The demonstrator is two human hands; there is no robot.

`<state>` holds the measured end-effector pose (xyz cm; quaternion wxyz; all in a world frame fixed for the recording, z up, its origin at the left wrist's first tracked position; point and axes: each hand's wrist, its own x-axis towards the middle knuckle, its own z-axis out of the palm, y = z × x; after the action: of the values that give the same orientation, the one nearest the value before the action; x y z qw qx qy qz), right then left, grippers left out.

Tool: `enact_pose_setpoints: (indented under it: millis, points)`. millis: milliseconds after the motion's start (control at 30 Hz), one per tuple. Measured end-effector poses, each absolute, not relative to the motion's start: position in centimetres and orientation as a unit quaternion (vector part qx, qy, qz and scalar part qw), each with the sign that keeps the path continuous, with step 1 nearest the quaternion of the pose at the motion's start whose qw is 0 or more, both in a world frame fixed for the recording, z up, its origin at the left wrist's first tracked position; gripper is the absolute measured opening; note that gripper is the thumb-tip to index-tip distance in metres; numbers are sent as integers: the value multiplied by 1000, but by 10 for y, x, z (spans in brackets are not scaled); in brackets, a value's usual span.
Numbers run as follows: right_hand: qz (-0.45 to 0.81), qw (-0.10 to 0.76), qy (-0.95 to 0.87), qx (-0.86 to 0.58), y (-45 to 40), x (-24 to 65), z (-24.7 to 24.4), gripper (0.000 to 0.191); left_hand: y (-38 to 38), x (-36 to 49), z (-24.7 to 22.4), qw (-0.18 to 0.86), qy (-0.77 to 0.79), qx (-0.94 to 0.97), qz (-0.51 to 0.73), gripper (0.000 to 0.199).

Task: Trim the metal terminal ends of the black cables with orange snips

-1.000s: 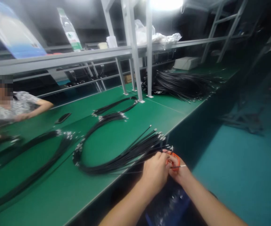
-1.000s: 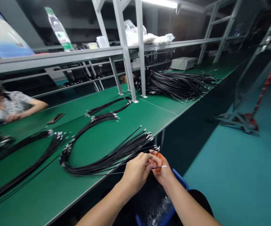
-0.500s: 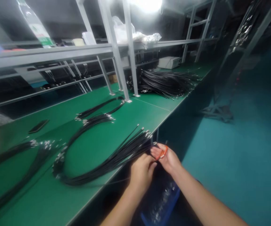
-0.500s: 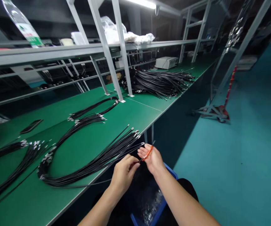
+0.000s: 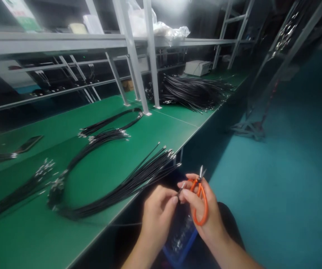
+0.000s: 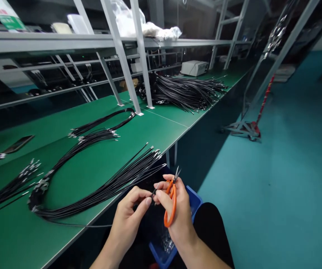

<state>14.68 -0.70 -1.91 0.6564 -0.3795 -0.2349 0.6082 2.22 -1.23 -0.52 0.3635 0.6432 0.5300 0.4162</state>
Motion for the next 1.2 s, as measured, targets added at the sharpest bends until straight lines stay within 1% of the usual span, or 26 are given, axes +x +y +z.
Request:
enact_pose_setpoints:
  millis: [167, 333, 633, 833, 967, 1100, 1200]
  points:
    - [598, 661, -236, -387, -7, 149, -14, 33, -16, 23, -5, 353, 541, 662, 379, 11]
    - [595, 656, -240, -397, -8, 148, -13, 34, -17, 25, -2, 362, 533, 652, 399, 12]
    - [594, 646, -255, -406, -6, 150, -15, 28, -18, 24, -4, 340, 546, 657, 393, 12]
    - [700, 613, -150, -333, -5, 145, -15, 25, -21, 24, -10, 403, 542, 600, 430, 11]
    - [688, 617, -164, -345, -10, 137, -11, 25, -21, 24, -8, 431, 530, 576, 449, 11]
    - [661, 624, -195, -368, -13, 130, -3, 28, -16, 25, -1, 414, 530, 566, 477, 11]
    - [675, 625, -205, -335, -12, 128, -2, 24, -11, 23, 3, 473, 503, 521, 503, 15]
